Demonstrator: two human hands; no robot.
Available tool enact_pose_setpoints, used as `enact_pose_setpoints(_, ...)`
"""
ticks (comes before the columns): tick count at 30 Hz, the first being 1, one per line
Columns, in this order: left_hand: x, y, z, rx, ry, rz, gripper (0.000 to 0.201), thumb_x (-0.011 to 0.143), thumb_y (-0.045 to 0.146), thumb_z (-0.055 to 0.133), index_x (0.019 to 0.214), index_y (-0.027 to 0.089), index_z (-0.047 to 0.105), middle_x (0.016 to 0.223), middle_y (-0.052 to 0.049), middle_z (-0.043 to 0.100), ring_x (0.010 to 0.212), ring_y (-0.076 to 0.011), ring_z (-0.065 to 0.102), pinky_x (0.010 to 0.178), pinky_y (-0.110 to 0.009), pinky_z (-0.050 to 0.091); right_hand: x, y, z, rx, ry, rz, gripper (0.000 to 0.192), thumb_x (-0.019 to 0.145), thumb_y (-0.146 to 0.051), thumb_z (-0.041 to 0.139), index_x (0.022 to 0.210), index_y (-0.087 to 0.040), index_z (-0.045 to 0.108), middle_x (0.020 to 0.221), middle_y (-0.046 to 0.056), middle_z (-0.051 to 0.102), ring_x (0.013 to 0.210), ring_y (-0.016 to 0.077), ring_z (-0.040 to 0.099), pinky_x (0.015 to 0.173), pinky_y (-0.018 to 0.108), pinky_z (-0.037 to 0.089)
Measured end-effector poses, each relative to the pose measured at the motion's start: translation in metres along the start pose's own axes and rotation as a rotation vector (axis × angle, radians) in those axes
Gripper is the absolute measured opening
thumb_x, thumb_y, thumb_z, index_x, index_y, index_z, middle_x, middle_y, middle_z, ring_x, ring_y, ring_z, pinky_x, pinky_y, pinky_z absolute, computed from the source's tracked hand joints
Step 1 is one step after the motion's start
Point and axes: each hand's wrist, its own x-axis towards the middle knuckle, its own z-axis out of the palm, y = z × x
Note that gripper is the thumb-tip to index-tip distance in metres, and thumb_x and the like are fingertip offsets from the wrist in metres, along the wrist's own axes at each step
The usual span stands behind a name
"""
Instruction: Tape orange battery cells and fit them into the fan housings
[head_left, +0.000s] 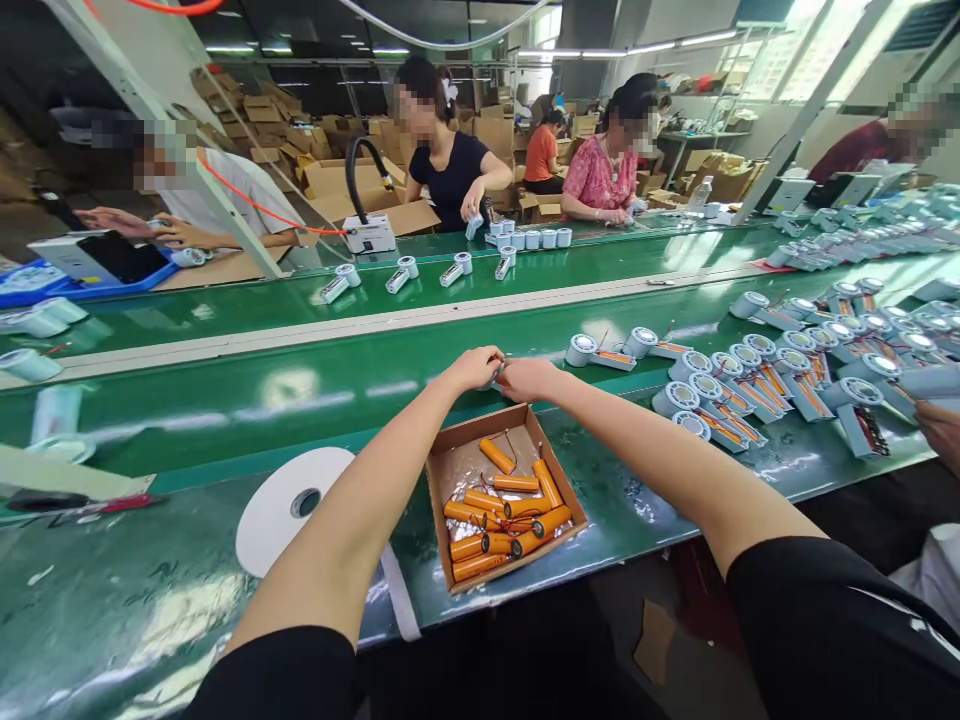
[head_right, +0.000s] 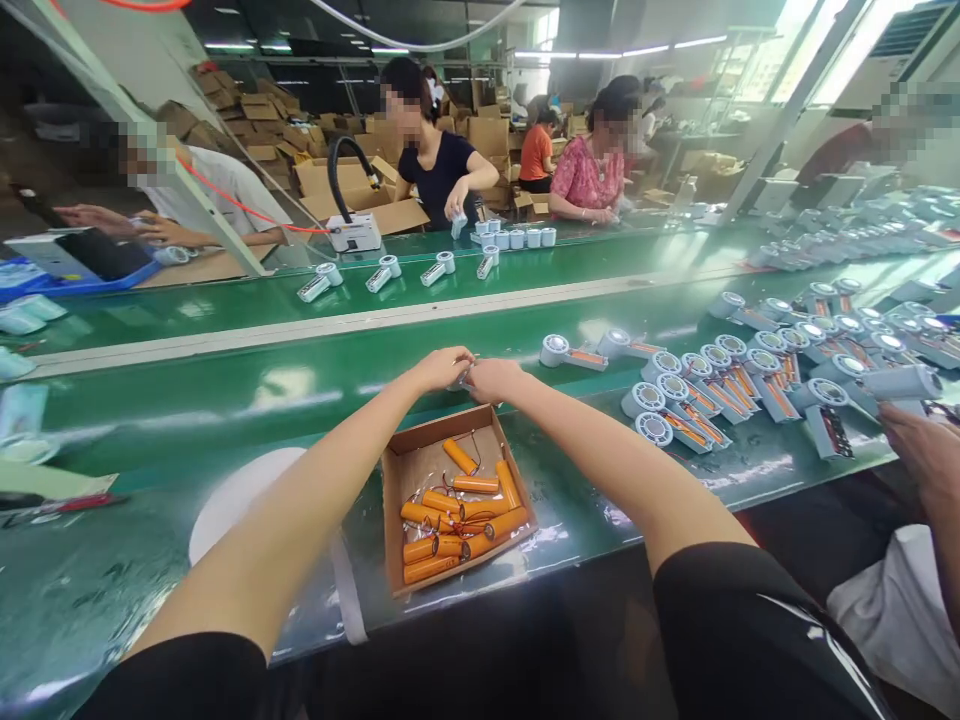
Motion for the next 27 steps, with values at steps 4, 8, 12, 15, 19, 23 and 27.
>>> enact_pose_setpoints(4,-0.095,-0.035,-0.022,-0.121,0.098,0.010,0.047,0.098,0.049,0.047,0.133,0.022,0.063,0.136,-0.008,0.068,0.129,-0.0213,0.061,0.111,-0.033,0.051,-0.013,0.015,0.015,0.047,0.118,0.038,0.027,0.101,-0.026,0.059,0.122,-0.019,0.074,0.116,0.013,0.075,0.108,0.0304,0.070,0.090,0.035,0.053)
enact_pose_setpoints(8,-0.247,-0.124,-0.036,-0.056,0.302,-0.099,0.049,0.090,0.059,0.060,0.133,0.034,0.063,0.149,-0.001,0.060,0.143,-0.0256,0.051,0.125,-0.045,0.040,-0.046,0.027,0.027,0.109,0.289,0.108,0.032,0.103,-0.022,0.056,0.132,-0.013,0.066,0.132,0.015,0.068,0.122,0.0285,0.063,0.103,0.034,0.046)
enact_pose_setpoints(12,-0.345,-0.192,-0.028,0.289,0.141,-0.251,0.073,0.083,0.063,0.062,0.149,0.032,0.054,0.161,-0.003,0.048,0.156,-0.0332,0.032,0.131,-0.055,0.024,-0.086,-0.006,0.021,0.260,0.420,0.051,0.028,0.108,-0.031,0.047,0.119,-0.016,0.067,0.108,0.010,0.074,0.100,0.0245,0.068,0.087,0.031,0.049)
enact_pose_setpoints(15,-0.363,-0.194,-0.023,0.347,-0.010,-0.297,0.084,0.084,0.067,0.061,0.158,0.030,0.044,0.169,-0.002,0.033,0.159,-0.0357,0.024,0.129,-0.057,0.027,-0.107,-0.049,0.013,0.221,0.253,-0.117,0.023,0.106,-0.034,0.051,0.112,-0.021,0.068,0.095,0.006,0.075,0.083,0.0249,0.069,0.070,0.032,0.046)
enact_pose_setpoints(19,-0.362,-0.166,-0.027,0.353,-0.034,-0.231,0.072,0.080,0.062,0.072,0.144,0.031,0.058,0.163,-0.003,0.044,0.153,-0.0391,0.032,0.123,-0.057,0.039,-0.136,-0.098,0.006,0.368,0.179,-0.236,0.020,0.104,-0.033,0.054,0.113,-0.022,0.068,0.097,0.006,0.074,0.084,0.0244,0.069,0.072,0.033,0.048)
enact_pose_setpoints(23,-0.368,-0.112,-0.024,0.401,0.482,-0.086,0.077,0.082,0.059,0.074,0.147,0.026,0.050,0.147,-0.014,0.055,0.147,-0.0416,0.038,0.123,-0.060,0.038,-0.165,-0.137,0.006,1.091,0.065,-0.150,0.056,0.101,-0.047,0.064,0.150,-0.026,0.047,0.107,0.006,0.072,0.071,0.0168,0.065,0.067,0.030,0.052)
enact_pose_setpoints(27,-0.366,-0.056,-0.016,0.384,0.748,0.040,0.093,0.074,0.059,0.082,0.150,0.034,0.036,0.144,-0.011,0.051,0.151,-0.0427,0.030,0.128,-0.066,0.028,-0.180,-0.173,0.012,1.487,-0.165,-0.231,0.067,0.089,-0.050,0.081,0.144,-0.023,0.055,0.125,0.009,0.069,0.074,0.0133,0.064,0.066,0.025,0.053)
